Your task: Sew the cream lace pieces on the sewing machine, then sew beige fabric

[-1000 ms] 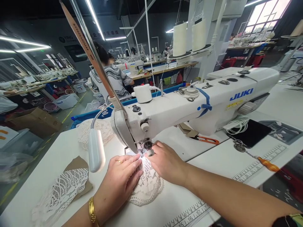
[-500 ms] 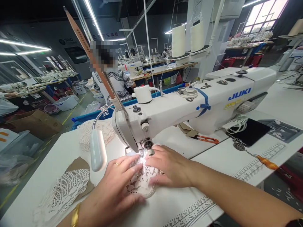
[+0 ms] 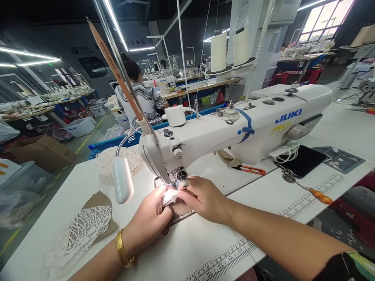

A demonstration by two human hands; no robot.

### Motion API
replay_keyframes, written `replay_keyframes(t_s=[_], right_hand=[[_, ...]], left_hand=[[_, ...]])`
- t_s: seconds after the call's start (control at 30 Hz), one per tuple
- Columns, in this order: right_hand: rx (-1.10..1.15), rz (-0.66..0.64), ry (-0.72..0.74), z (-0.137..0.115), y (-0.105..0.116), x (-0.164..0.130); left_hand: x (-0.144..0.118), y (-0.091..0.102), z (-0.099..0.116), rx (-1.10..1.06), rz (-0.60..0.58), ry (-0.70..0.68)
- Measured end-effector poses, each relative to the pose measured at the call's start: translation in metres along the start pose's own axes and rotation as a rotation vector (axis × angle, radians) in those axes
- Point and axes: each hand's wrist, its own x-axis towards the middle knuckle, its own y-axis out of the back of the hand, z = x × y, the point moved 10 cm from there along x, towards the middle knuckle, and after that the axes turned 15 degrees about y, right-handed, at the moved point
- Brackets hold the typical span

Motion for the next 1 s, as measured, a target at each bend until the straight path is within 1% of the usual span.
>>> replay_keyframes(t_s=[0.07, 0.13, 0.23, 0.37, 0.5, 0.57, 0.63, 0.7, 0.77, 0.87, 1.0], right_hand=[[0.046, 0.039, -0.096, 0.008, 0.0, -0.001], [0.088, 0.069, -0.162, 0.013, 0.0, -0.001], [0.115, 0.085, -0.189, 0.015, 0.0, -0.002], [0.078, 0.061, -0.155, 0.011, 0.001, -0.002], [-0.006, -0.009, -0.024, 0.0, -0.001, 0.0], [-0.031, -0.082, 0.073, -0.007, -0.006, 0.0], [-0.058, -0.191, 0.206, -0.018, -0.014, -0.003], [-0.104, -0.3, 0.319, -0.026, -0.022, -0.009], [-0.156, -0.361, 0.365, -0.029, -0.026, -0.013], [-0.193, -0.388, 0.358, -0.027, -0.027, -0.016], [-0.215, -0.381, 0.361, -0.025, -0.025, -0.015]], left_hand=[[0.004, 0.0, -0.003, 0.03, 0.01, 0.011], [0.007, -0.001, -0.006, 0.033, 0.004, 0.029], [0.007, -0.003, -0.009, -0.026, -0.032, 0.063], [0.006, 0.0, -0.01, -0.131, -0.056, 0.12], [0.002, 0.003, -0.006, -0.176, -0.063, 0.112], [-0.004, 0.001, -0.001, -0.165, -0.08, 0.05], [-0.015, -0.001, 0.01, -0.087, -0.067, -0.1], [-0.031, -0.003, 0.023, 0.039, -0.003, -0.288], [-0.044, -0.004, 0.03, 0.147, 0.063, -0.408], [-0.053, -0.006, 0.035, 0.229, 0.116, -0.479], [-0.053, -0.005, 0.04, 0.25, 0.137, -0.512]])
